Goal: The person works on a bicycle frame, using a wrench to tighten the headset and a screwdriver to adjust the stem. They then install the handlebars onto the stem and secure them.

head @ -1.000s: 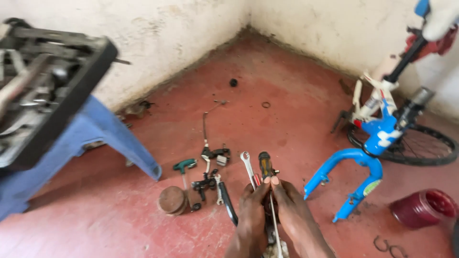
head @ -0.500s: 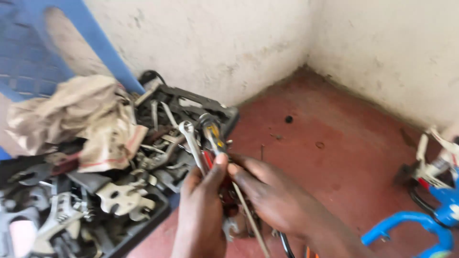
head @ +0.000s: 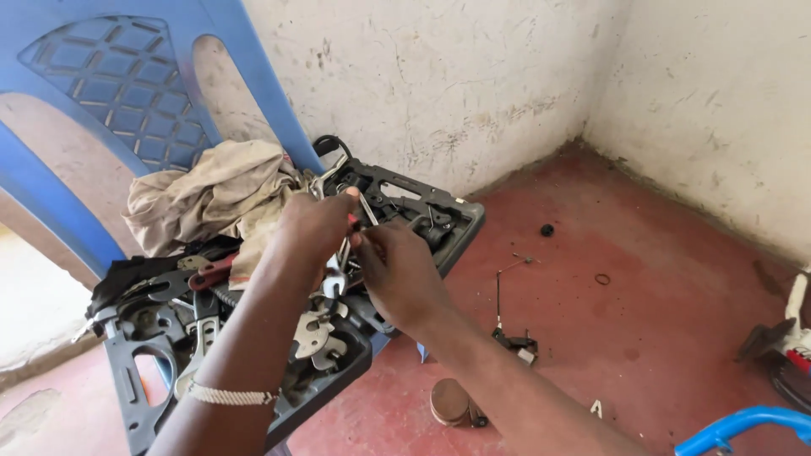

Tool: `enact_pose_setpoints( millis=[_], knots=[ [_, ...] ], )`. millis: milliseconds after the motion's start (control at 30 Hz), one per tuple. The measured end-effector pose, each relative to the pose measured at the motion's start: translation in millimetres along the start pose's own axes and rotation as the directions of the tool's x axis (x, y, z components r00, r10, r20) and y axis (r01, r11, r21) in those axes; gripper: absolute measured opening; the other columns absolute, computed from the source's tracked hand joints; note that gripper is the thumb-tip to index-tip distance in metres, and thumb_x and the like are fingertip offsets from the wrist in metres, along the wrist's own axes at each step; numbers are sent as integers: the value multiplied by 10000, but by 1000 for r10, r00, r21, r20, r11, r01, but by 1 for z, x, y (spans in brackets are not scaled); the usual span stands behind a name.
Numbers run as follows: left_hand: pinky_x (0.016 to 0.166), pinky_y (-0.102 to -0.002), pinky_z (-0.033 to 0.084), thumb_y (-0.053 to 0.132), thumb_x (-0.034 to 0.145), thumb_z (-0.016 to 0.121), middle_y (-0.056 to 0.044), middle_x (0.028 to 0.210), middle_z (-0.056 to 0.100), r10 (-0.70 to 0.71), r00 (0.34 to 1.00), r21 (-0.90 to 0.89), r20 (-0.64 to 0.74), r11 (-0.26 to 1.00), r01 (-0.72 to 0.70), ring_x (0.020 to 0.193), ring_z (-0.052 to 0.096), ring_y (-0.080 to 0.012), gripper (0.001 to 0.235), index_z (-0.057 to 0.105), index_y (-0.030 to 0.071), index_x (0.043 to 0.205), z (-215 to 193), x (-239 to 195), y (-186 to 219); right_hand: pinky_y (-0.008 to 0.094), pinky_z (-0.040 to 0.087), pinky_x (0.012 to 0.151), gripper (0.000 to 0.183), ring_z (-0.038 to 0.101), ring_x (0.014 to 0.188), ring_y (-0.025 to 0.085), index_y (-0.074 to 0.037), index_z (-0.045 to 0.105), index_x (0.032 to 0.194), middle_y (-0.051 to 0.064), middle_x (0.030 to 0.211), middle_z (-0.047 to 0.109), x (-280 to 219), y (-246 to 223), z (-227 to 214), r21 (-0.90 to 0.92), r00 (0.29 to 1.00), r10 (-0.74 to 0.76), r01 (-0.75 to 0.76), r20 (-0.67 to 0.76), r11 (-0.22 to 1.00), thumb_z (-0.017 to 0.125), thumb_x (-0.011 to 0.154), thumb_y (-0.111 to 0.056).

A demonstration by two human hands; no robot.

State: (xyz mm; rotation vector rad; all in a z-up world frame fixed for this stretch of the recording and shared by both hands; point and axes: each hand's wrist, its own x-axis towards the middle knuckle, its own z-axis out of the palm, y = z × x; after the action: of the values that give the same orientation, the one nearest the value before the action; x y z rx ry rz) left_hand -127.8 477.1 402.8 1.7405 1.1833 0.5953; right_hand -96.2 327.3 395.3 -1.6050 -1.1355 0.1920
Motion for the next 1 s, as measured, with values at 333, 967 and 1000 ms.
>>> enact_pose_setpoints(
  millis=[333,967,1000],
  knots=[
    [521,-329,454,156,821,592,-129,574,612,617,757,-272,-217,706,-654,558,592,-207,156,685,43,767,48,-175,8,247,519,428,281,639,496,178,14,650,914,152,679,649,-33,47,-85,254,939,268,-211,-215,944,540,892,-244],
    [718,-375,547,329,782,620,-174,846,664,-345,851,432,397,888,159,800,671,-306,335,565,4,845,401,-230,-356,311,433,578,271,511,530,168,-56,576,550,42,535,559,-335,382,-147,-384,497,806,-847,-322,369,584,737,-251],
    [718,-375,547,329,782,620,-174,846,664,-346,849,439,399,885,155,800,671,-306,335,565,4,845,418,-237,-370,311,433,578,271,511,530,168,-56,576,550,42,535,559,-343,395,-145,-378,491,809,-851,-323,366,584,737,-251]
  ],
)
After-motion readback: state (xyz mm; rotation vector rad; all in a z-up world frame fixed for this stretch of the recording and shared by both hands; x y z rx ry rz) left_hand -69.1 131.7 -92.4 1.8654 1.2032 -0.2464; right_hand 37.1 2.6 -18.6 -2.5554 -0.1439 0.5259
